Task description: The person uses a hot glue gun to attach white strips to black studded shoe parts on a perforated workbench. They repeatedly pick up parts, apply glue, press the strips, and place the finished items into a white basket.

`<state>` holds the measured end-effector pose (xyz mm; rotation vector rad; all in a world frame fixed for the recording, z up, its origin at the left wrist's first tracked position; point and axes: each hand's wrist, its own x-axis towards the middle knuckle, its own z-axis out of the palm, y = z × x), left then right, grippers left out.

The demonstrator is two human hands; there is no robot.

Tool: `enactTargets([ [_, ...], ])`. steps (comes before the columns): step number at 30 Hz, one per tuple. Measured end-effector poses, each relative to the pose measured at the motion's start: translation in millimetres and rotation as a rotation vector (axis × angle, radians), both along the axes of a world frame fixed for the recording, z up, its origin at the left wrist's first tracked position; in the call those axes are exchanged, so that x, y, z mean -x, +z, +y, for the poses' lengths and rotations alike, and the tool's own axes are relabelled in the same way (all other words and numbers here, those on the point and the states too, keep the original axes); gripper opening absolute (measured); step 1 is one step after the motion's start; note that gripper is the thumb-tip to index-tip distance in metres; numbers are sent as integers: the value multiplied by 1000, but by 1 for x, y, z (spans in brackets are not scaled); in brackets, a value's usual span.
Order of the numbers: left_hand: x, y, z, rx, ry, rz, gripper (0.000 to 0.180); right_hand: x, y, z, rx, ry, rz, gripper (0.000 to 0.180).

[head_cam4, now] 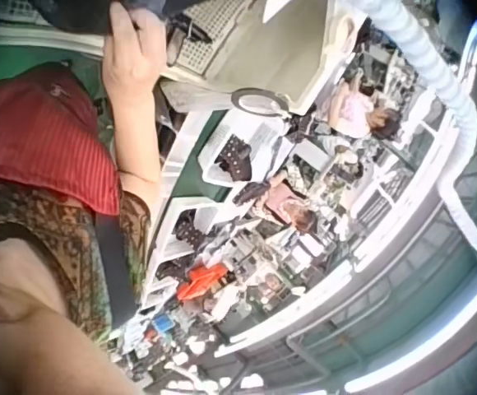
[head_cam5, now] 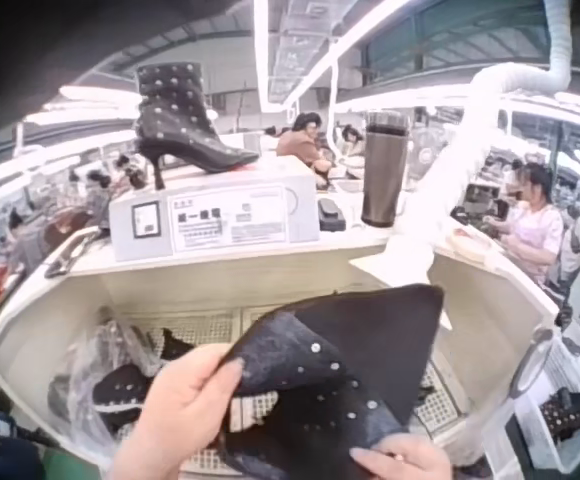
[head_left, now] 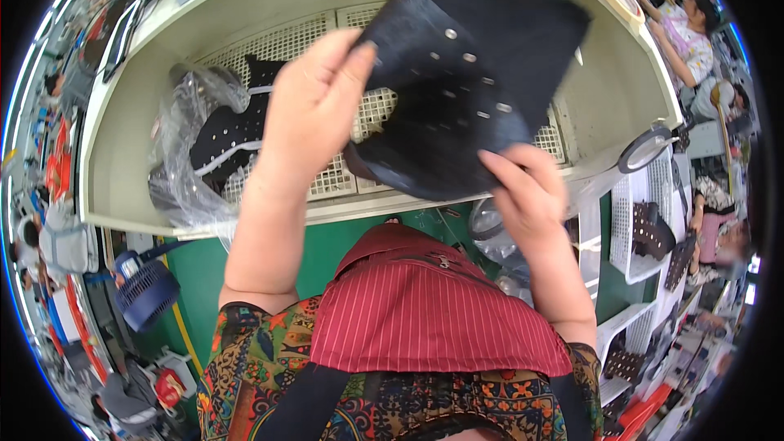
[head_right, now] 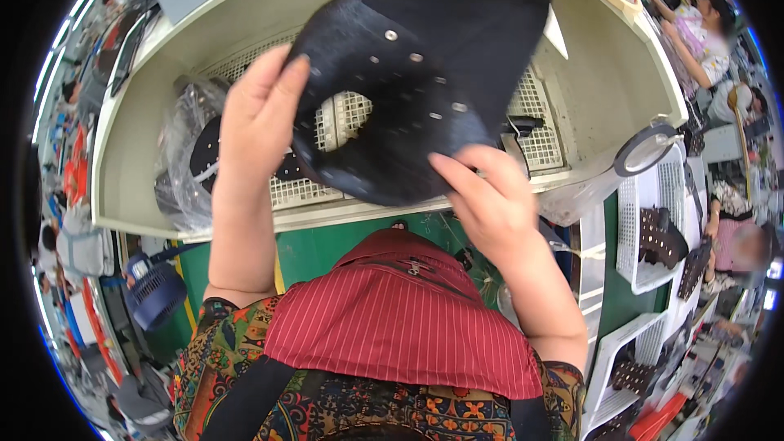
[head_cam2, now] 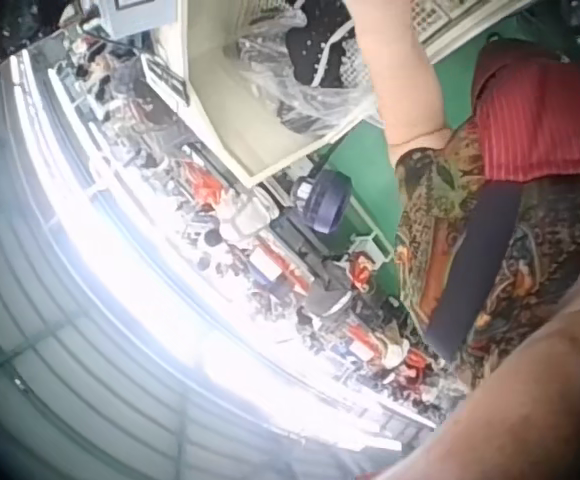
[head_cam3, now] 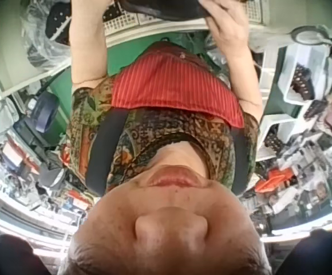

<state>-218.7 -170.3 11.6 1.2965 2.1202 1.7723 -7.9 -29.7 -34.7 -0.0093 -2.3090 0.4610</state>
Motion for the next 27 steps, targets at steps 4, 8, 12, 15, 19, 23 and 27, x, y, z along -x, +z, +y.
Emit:
enactTargets([
  [4, 48, -12, 30, 486, 122, 578, 23, 54, -62, -12, 337, 24, -246, 36],
  [8, 86, -91, 53, 777, 8, 550, 22, 49, -79, -2, 267, -174, -424, 42],
  [12, 87, -115, 60, 787, -9, 331, 28, -1, -90, 55, 44, -647, -473, 44],
  [15, 80, -112, 62, 709, -67, 259, 49, -27, -97, 84, 93, -798, -571, 47],
  [19, 58, -90, 69, 677, -80, 416, 59, -24, -118, 115, 791, -658, -783, 51],
  [23, 41, -94, 79, 527, -15, 549, 47, -15, -128, 130, 1276, -433, -739, 54],
  [27, 6, -92, 89, 421, -182, 253, 37, -11, -138, 136, 1668, -235, -608, 47],
])
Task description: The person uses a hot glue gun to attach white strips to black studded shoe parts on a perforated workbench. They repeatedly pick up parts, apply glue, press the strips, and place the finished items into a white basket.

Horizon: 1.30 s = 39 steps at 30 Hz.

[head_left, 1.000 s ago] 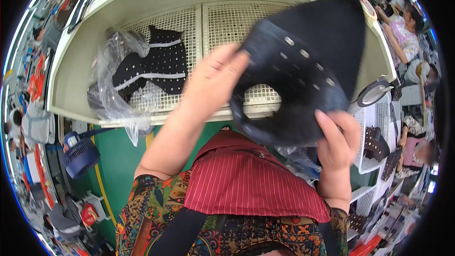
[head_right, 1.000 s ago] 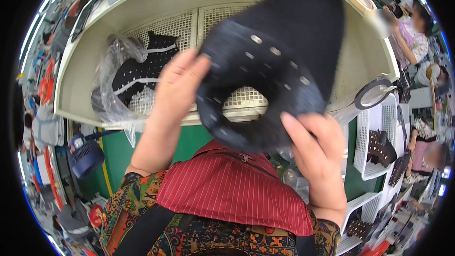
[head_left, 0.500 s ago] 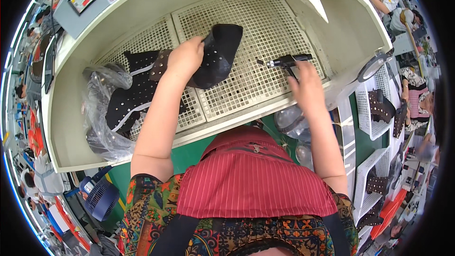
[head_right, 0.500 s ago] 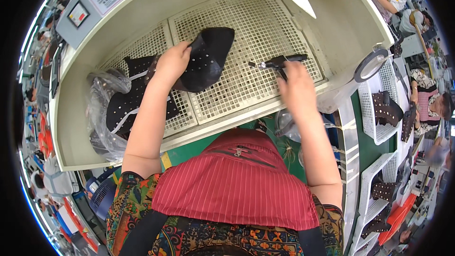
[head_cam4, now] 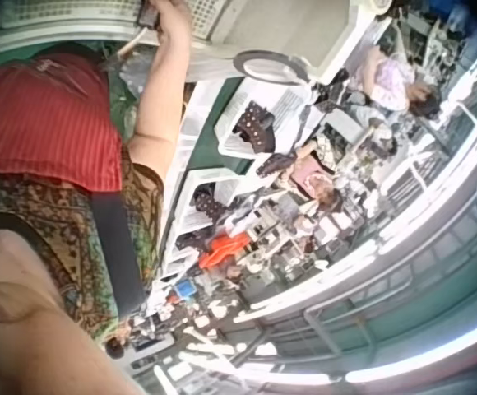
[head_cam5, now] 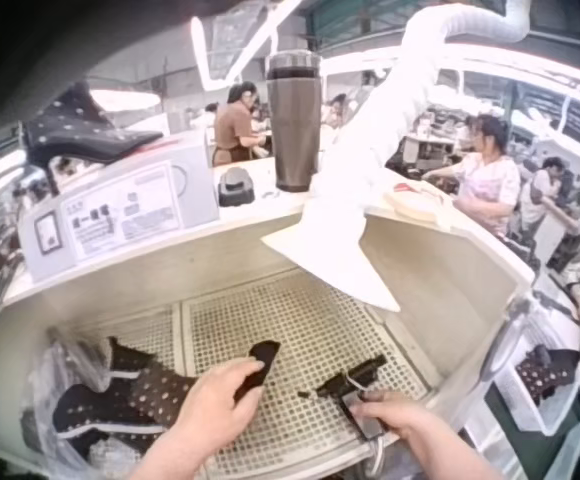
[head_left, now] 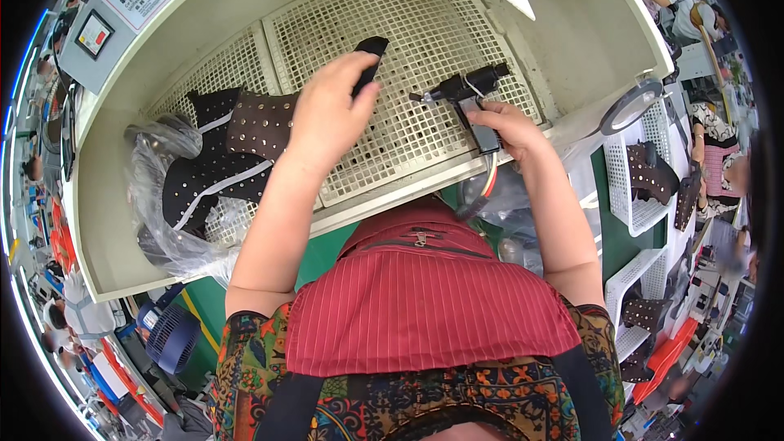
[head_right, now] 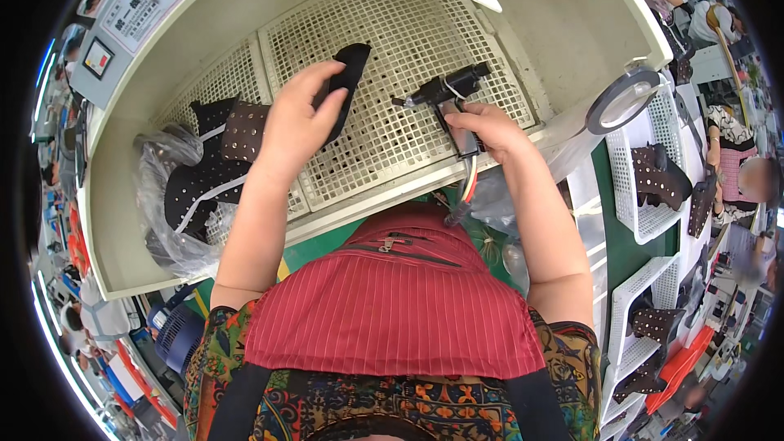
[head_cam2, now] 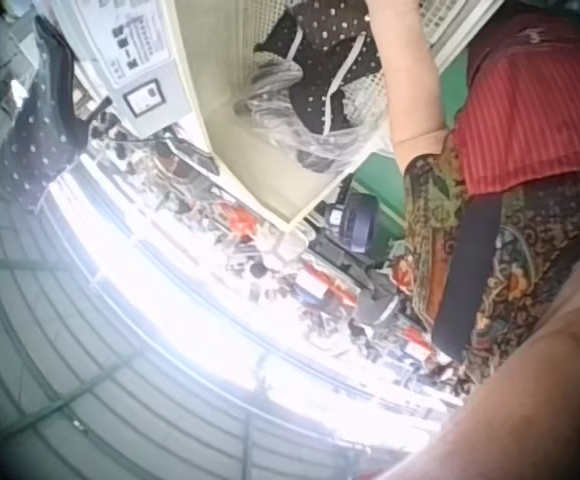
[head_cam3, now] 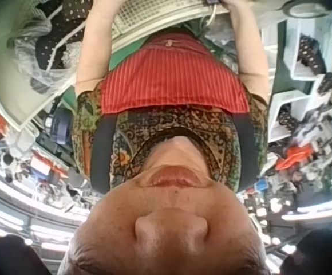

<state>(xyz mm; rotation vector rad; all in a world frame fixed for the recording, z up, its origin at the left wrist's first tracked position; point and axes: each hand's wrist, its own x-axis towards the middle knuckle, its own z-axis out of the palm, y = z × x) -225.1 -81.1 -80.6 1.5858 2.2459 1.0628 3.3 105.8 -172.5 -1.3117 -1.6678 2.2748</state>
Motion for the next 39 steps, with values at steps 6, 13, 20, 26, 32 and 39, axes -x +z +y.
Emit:
enactTargets([
  [6, -18, -22, -21, 274, 212, 430, 62, -1, 21, -24, 65, -59, 129, 37],
  [13, 37, -66, -43, 308, 211, 313, 45, -10, 73, -38, -45, 11, 228, 33],
  [20, 94, -47, -11, 250, 324, -372, 35, 35, 101, -56, -743, 174, 198, 38],
  [26, 91, -31, -11, 207, 354, -625, 37, 73, 105, -69, -995, 211, 23, 35],
  [32, 103, -45, -17, 184, 294, -696, 37, 52, 123, -82, -1001, 306, -128, 36],
  [39, 98, -29, -11, 219, 263, -695, 35, 81, 122, -93, -1002, 261, 47, 36],
])
